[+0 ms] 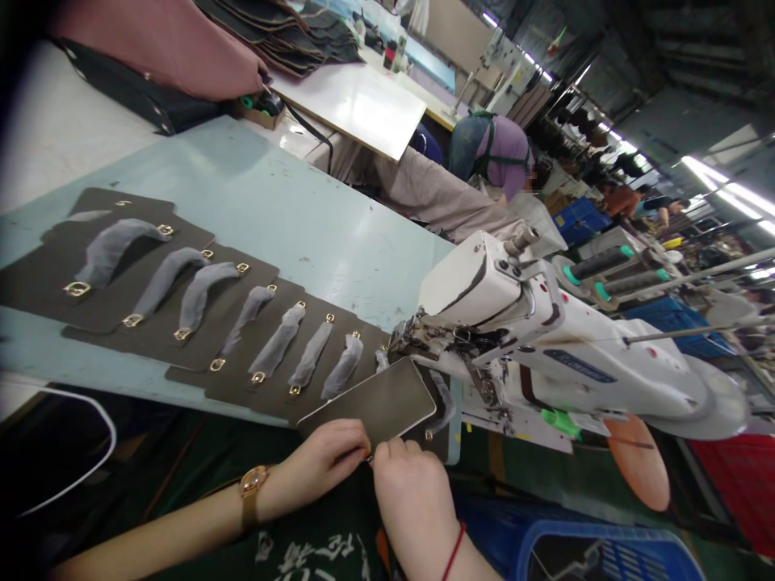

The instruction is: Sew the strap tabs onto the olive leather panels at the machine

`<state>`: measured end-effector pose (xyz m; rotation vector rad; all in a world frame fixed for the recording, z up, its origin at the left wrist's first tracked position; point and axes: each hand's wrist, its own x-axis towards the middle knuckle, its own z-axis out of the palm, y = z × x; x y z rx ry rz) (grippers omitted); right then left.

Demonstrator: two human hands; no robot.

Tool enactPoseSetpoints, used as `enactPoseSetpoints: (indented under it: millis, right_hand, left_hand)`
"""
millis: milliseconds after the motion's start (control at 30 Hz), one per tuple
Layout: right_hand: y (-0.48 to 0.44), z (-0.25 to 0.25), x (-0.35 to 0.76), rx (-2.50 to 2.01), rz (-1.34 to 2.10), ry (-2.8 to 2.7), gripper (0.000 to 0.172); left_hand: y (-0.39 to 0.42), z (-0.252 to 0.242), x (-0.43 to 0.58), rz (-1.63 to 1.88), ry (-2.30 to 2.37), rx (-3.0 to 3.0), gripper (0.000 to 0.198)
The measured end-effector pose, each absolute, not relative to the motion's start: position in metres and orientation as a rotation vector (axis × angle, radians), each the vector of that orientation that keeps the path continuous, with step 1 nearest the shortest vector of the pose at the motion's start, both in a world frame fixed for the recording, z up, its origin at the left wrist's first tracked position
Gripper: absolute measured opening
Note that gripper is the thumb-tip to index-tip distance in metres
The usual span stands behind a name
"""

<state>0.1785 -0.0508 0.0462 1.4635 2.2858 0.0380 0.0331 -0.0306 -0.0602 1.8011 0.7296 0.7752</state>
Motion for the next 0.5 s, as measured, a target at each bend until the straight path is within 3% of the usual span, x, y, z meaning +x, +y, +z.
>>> enactPoseSetpoints:
  millis: [500]
  right_hand:
    - [-0.0452, 0.0481, 0.1762, 1.439, -0.01, 2.212, 0.012]
  left_hand:
    - [-0.0288, -0.0619, 0.036, 0.72, 0.681, 1.986, 0.022]
